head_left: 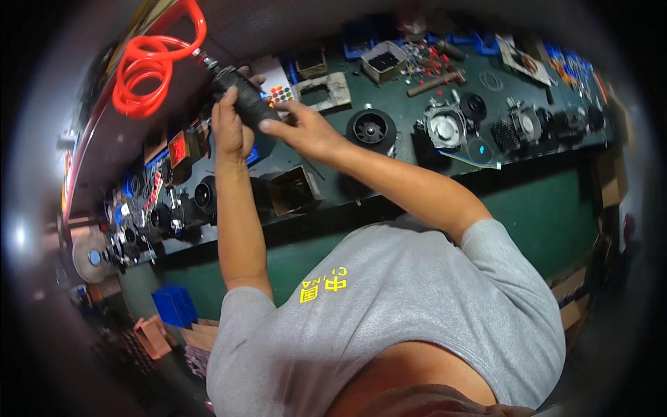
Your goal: The person assembles small engine components on a workbench, attaching a black circular cover to a silver engine block and securing it with a pneumatic impact wrench. The person repeats this process on multiple units and then moves to a nearby stack of engine blocks to handle additional parts.
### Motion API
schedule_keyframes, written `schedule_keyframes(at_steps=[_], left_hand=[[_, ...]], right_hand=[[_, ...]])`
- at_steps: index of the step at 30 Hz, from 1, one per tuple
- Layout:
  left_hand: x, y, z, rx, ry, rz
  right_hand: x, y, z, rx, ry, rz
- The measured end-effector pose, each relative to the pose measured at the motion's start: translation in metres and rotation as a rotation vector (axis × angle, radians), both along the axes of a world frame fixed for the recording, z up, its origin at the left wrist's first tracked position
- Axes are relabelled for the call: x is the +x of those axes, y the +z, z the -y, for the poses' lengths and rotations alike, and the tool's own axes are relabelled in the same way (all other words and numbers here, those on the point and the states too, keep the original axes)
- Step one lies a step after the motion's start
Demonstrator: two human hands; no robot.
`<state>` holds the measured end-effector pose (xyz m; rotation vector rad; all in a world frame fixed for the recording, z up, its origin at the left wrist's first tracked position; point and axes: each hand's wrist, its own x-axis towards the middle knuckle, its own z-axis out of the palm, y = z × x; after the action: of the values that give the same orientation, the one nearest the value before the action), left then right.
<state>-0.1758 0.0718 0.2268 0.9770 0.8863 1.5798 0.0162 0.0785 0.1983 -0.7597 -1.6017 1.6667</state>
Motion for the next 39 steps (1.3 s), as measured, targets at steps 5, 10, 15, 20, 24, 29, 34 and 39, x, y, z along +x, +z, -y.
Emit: schedule_keyframes(at_steps=[5,10,15,20,24,29,34,39], left_hand=[[0.017,0.023,0.037,-0.137,0.003,-0.279],[0.008,0.047,0.062,-0.302,0.037,-0.709],[0.012,0.064,0.068,-0.245,-0.101,-0.903],[0.045,0.103,0.067,0.134,-0.005,-1.573],[0.041,0.076,0.064,0.050,0.029,-1.042],[0.140,0.044,0.045,0.075,-0.014,-0.066],[0.149,0.062,0.027,0.204,-0.015,0.229],[0.150,0.053,-0.023,0.250,0.082,0.150]], right_hand=[[0.003,-0.008,0.033,-0.044,-0.073,-0.219],[0.021,-0.017,0.049,-0.043,-0.130,-0.226],[0.049,-0.006,0.054,-0.025,-0.116,-0.234],[0.073,0.006,0.046,-0.045,-0.054,-0.174],[0.080,0.010,0.044,0.100,-0.125,-0.240],[0.095,0.021,0.033,0.273,-0.143,-0.280],[0.168,0.010,0.024,0.415,-0.608,-0.184],[0.197,-0.159,0.020,-0.024,-0.835,0.100]])
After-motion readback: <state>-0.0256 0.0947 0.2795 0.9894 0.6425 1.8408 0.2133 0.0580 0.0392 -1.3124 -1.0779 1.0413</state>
